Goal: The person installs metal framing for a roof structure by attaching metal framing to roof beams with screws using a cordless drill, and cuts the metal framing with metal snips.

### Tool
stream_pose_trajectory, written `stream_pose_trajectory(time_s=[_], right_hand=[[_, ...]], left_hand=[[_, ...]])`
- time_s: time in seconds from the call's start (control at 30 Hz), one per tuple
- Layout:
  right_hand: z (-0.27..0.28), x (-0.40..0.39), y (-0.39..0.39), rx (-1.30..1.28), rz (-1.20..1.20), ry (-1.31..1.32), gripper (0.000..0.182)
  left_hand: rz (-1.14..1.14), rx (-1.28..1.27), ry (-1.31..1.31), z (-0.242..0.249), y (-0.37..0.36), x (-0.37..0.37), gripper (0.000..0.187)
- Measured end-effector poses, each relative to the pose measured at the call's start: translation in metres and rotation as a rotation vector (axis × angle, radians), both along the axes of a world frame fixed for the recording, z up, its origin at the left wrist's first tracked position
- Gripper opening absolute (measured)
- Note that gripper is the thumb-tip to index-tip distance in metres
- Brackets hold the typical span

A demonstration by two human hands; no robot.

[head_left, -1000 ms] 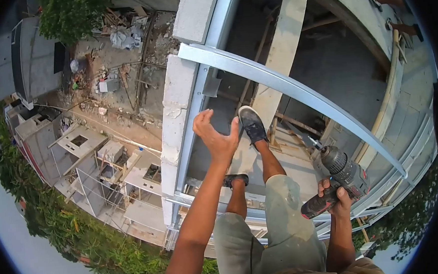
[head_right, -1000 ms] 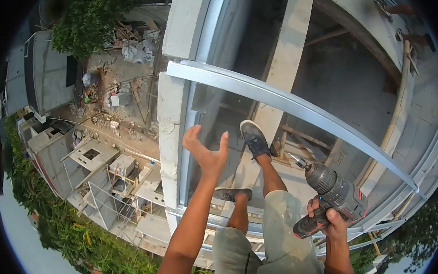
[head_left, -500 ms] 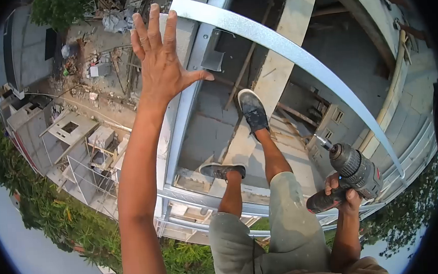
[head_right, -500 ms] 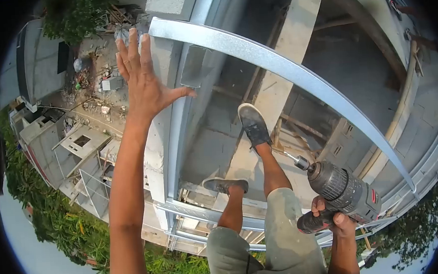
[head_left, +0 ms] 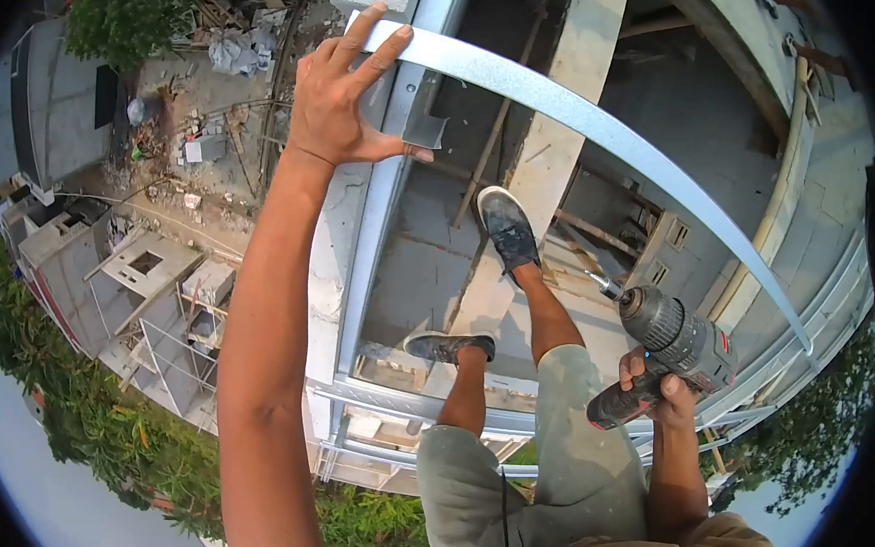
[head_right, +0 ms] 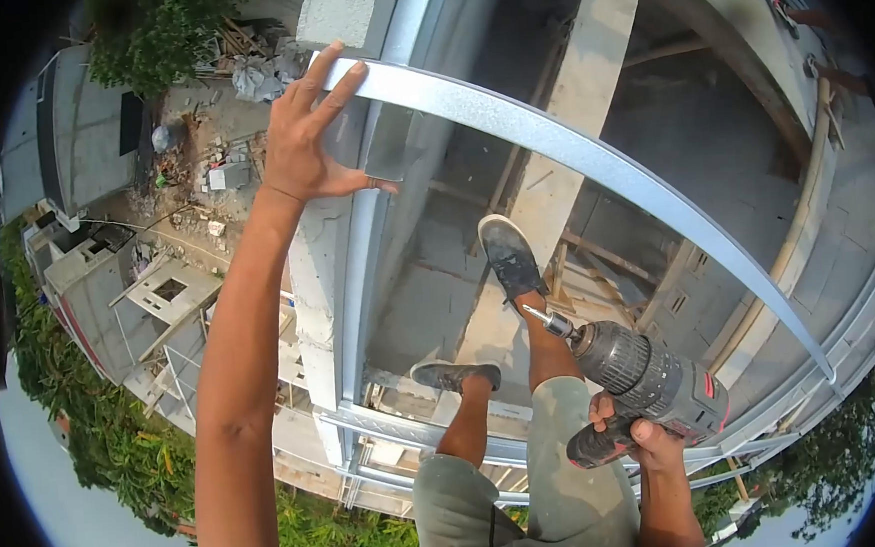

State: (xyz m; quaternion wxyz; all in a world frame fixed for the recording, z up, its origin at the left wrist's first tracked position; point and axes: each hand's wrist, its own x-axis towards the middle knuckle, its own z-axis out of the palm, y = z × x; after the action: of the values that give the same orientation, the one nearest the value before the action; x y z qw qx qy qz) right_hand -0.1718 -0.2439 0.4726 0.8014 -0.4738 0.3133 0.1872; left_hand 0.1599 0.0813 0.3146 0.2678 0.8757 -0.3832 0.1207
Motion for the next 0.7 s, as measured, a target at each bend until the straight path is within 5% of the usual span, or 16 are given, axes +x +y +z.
stream_pose_trajectory(time_s=[0.7], right_hand=[[-0.177, 0.122, 0.088, -0.014, -0.229, -0.089, 0.027]], left_hand=[[-0.076, 0.012, -0.100, -0.014, 0.005, 0.009, 0.110]])
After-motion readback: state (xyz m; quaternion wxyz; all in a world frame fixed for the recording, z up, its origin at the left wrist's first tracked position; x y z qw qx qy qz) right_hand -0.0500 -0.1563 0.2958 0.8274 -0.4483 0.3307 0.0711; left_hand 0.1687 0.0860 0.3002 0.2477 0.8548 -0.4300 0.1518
